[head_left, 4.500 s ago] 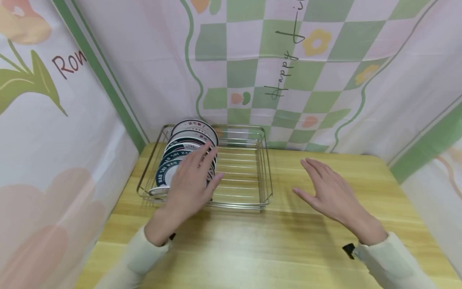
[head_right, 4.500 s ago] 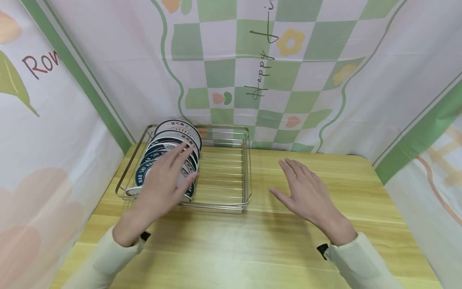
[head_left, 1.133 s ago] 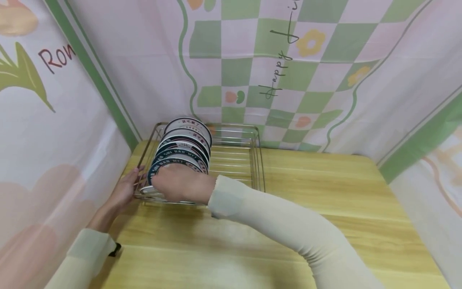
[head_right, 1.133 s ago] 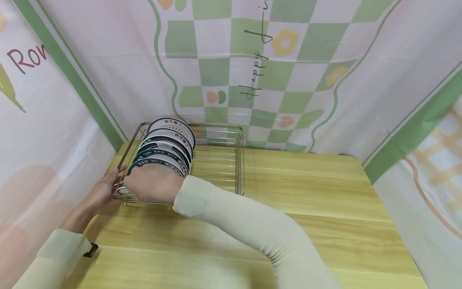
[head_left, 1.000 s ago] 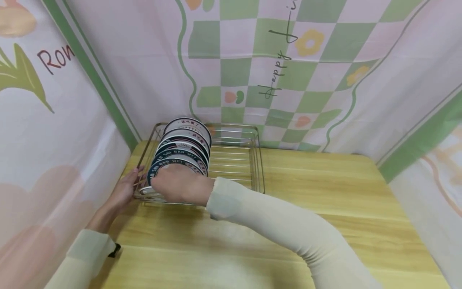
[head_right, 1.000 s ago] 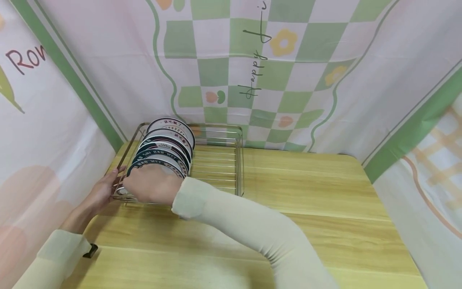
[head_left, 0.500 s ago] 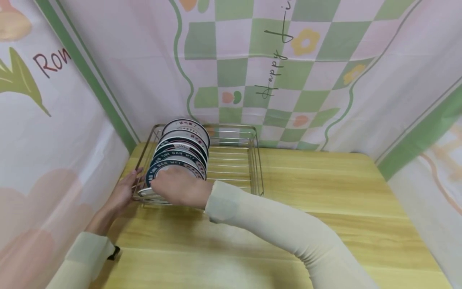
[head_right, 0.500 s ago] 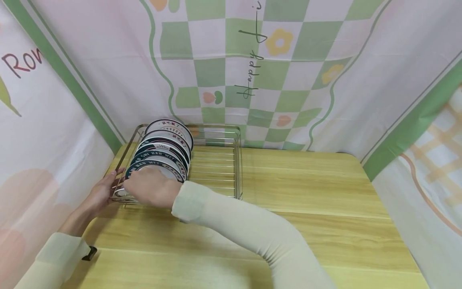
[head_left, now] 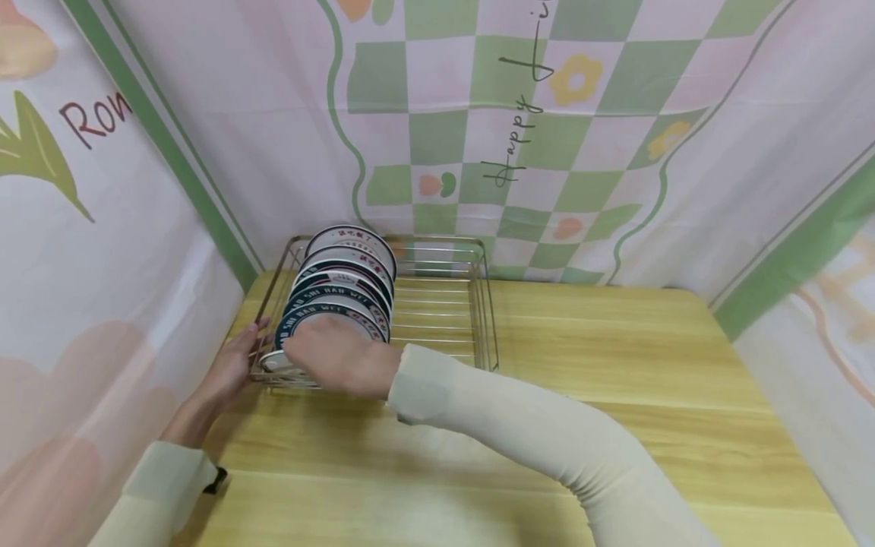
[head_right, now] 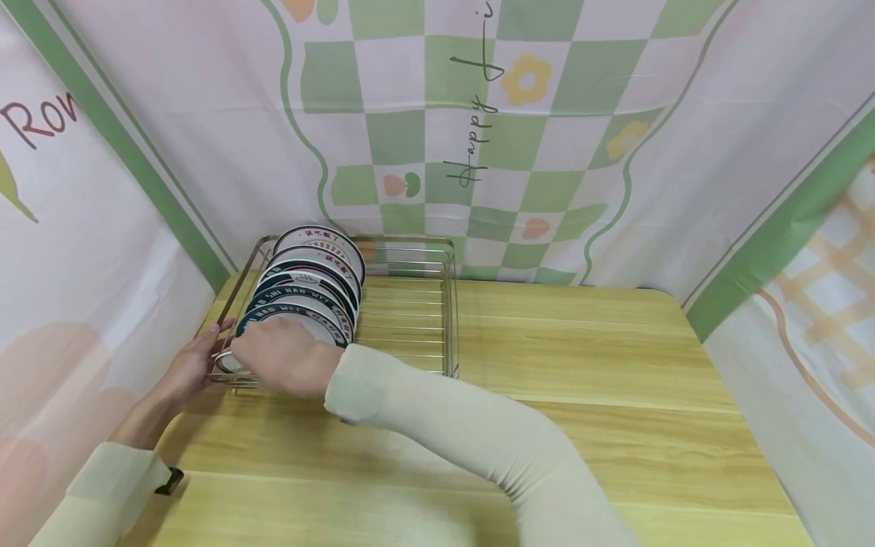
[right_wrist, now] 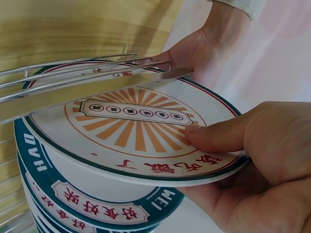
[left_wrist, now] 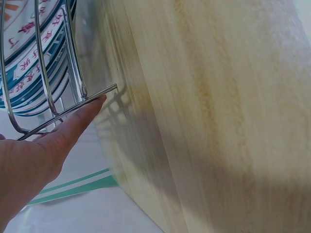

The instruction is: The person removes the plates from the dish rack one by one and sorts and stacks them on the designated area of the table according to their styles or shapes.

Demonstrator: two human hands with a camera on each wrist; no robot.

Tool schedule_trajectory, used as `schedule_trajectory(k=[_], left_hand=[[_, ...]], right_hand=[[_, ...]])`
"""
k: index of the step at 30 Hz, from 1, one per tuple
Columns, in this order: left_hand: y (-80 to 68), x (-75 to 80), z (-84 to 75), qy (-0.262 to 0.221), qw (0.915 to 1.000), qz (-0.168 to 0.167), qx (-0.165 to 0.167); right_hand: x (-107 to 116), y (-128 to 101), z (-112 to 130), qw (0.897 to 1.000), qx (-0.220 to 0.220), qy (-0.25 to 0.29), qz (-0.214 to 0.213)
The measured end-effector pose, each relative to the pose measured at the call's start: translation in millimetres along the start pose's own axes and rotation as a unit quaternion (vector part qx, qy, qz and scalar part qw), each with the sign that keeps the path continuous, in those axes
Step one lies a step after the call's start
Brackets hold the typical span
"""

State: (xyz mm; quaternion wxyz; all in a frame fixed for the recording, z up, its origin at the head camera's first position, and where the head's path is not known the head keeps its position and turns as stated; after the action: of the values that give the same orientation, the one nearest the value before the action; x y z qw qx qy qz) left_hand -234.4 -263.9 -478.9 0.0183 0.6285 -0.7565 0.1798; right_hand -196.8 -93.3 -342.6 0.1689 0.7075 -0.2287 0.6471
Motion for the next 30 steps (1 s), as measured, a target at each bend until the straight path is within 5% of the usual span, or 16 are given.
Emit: schedule_trajectory(k=[9,25,30], left_hand=[[0.5,1.5,3.2,0.011,0.9999,-0.002,0.005],[-0.1,0.6,0.4,0.017,0.9998,-0.008,0.005],[0.2,1.3,-1.9,0.013,0.9999,-0.008,-0.003]], right_hand=[[2.5,-2.3,-2.9,1.0,0.005,0.029,-0.006],[2.6,-13.4,0.7,0.999,0.014,-0.01,-0.035],[20.7,-20.0,7.3,0.998,0.001,-0.015,-0.064]])
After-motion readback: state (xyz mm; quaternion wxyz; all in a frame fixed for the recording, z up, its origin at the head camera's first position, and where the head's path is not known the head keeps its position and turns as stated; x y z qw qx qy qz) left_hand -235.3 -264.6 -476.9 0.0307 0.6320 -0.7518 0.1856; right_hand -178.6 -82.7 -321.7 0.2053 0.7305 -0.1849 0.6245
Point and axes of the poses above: each hand's wrist, its own y-axis towards the middle knuckle, its own x-axis out of the back of the hand, z = x × y, the point moved 6 cm from there along y, towards the middle knuckle, and after that the axes turned 7 degrees about y, right-handed, at the moved point
